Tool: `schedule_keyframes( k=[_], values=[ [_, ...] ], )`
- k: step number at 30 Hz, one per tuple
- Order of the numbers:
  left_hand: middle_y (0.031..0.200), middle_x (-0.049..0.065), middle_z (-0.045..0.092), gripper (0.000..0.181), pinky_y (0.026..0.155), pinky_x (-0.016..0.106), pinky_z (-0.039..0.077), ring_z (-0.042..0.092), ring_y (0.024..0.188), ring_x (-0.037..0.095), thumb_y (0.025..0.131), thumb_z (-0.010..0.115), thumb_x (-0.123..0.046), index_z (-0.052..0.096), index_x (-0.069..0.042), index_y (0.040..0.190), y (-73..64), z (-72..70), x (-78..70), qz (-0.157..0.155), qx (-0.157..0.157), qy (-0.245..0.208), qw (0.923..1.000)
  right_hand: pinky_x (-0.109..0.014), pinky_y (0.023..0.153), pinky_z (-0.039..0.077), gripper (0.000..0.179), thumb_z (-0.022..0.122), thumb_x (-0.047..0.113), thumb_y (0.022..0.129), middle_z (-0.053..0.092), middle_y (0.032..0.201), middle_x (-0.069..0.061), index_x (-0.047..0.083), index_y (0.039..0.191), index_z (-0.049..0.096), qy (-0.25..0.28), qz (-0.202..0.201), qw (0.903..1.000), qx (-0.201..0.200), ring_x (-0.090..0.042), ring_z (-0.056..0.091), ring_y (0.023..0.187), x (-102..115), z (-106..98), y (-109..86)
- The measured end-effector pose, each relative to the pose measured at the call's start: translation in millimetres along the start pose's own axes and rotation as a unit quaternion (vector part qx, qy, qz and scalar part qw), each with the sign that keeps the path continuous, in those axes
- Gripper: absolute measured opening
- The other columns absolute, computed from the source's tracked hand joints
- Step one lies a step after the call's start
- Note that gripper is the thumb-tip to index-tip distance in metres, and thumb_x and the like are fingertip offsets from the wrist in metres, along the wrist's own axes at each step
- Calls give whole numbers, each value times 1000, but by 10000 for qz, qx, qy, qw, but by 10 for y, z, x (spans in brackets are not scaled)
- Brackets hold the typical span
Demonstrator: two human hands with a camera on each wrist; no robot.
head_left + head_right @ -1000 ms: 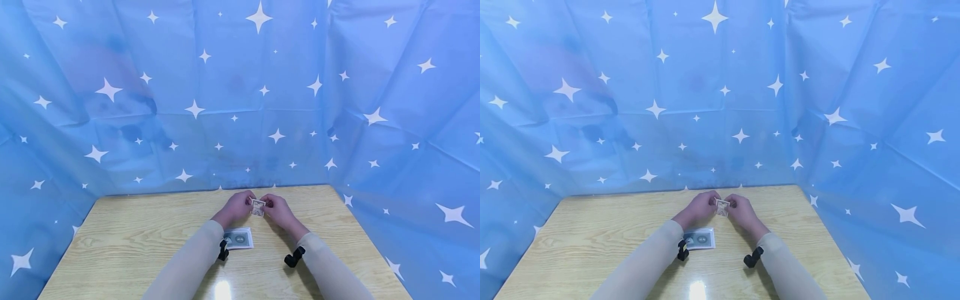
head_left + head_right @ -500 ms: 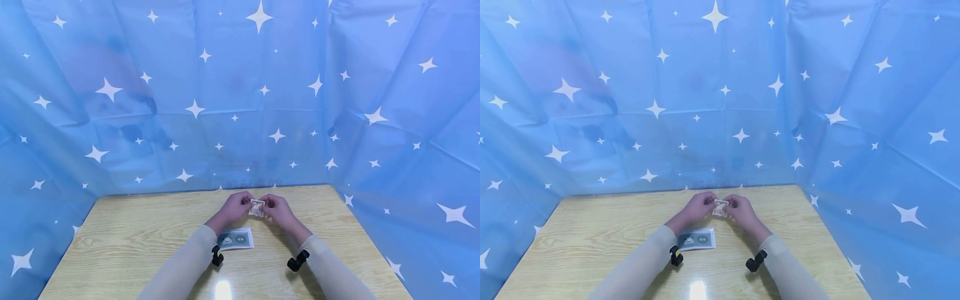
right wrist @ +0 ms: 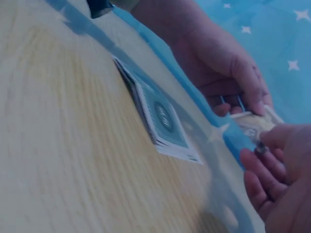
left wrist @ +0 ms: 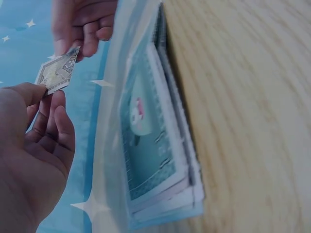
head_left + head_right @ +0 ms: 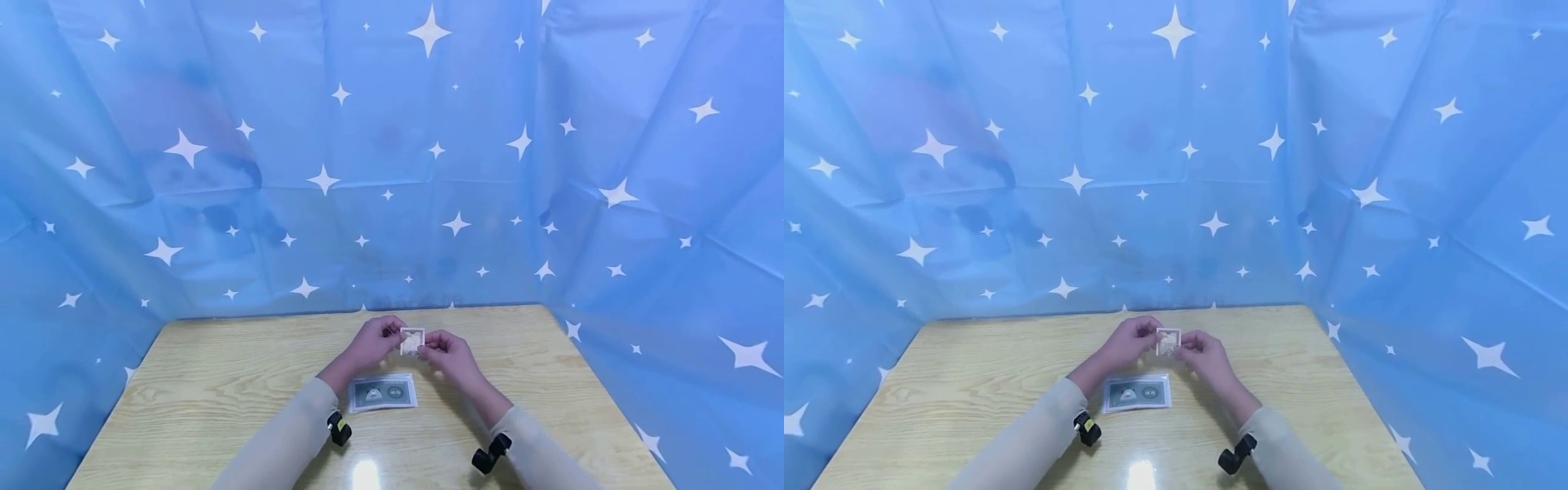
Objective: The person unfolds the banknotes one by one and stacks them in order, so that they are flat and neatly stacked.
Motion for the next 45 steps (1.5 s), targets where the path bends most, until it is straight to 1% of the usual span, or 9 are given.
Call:
schedule_keyframes(
  k=[5, 10, 14, 17, 22, 31, 36, 39, 45],
  values=[
    [91, 2, 69, 7, 71, 28, 55, 63, 82, 18, 110, 70, -13, 76, -11, 111, -34, -47, -11, 7, 9, -55, 10000, -29, 73, 61, 19, 78, 0, 98, 75, 95, -10, -7, 114, 72, 156, -68, 9998, -77, -19, 75, 82, 12, 72, -40],
    [90, 1, 68, 6, 71, 29, 54, 61, 81, 16, 110, 70, -14, 76, -13, 109, -77, -56, -28, -20, 139, -72, 9999, -27, 69, 58, 12, 77, -2, 97, 73, 89, -8, -5, 108, 72, 62, -117, 9999, -109, -18, 71, 79, 27, 103, -40],
    [97, -3, 70, 5, 75, 31, 55, 62, 87, 15, 108, 71, -14, 76, -16, 109, -83, -32, -77, 93, 308, 253, 9992, -28, 69, 58, 13, 79, 2, 97, 72, 90, -8, -4, 107, 73, -140, -152, 9996, 184, -22, 69, 81, 43, 135, -53],
    [107, -6, 73, 7, 85, 33, 57, 66, 97, 13, 109, 71, -16, 77, -19, 112, -70, 4, -120, 167, 459, 418, 9979, -30, 70, 59, 13, 79, 4, 97, 72, 92, -9, -3, 107, 73, -251, -193, 9985, 445, -24, 68, 83, 54, 166, -71],
    [109, -4, 74, 12, 99, 39, 57, 68, 106, 15, 110, 69, -17, 76, -10, 118, -50, 59, -173, 226, 583, 315, 9975, -31, 70, 60, 11, 75, 1, 98, 71, 92, -8, -5, 106, 72, -274, -312, 9967, 693, -21, 67, 81, 77, 224, -91],
    [102, -4, 72, 10, 86, 33, 57, 66, 96, 16, 109, 70, -13, 76, -11, 117, -57, 10, -122, 123, 409, 401, 9983, -32, 70, 59, 11, 75, 2, 98, 71, 89, -5, -4, 107, 73, -296, -301, 9969, 670, -25, 68, 82, 108, 230, -83],
    [99, -2, 71, 10, 79, 30, 56, 65, 90, 16, 108, 70, -9, 77, -11, 115, -122, -48, -116, 111, 376, 281, 9988, -31, 71, 57, 11, 76, 4, 99, 70, 90, -6, -2, 108, 75, -281, -257, 9975, 598, -29, 67, 85, 122, 198, -61],
    [98, -1, 71, 11, 76, 29, 55, 63, 88, 16, 107, 70, -7, 77, -9, 114, -175, -69, -105, 116, 369, 206, 9990, -31, 73, 56, 10, 75, 4, 100, 70, 91, -7, -1, 108, 75, -251, -236, 9977, 589, -26, 65, 85, 136, 195, -54],
    [96, -2, 68, 10, 72, 26, 52, 60, 83, 14, 106, 72, -10, 77, -17, 110, -295, -77, -8, -55, 360, 72, 9993, -35, 79, 59, 8, 75, 6, 102, 71, 96, -6, 4, 109, 76, -297, -239, 9974, 619, -21, 66, 87, 166, 217, -59]
  ],
)
Point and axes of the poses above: each hand's wrist, its own y-axis towards the middle knuckle, its own z-axis out of the palm, x = y × z, the point moved 8 cm from there along y, towards the middle knuckle
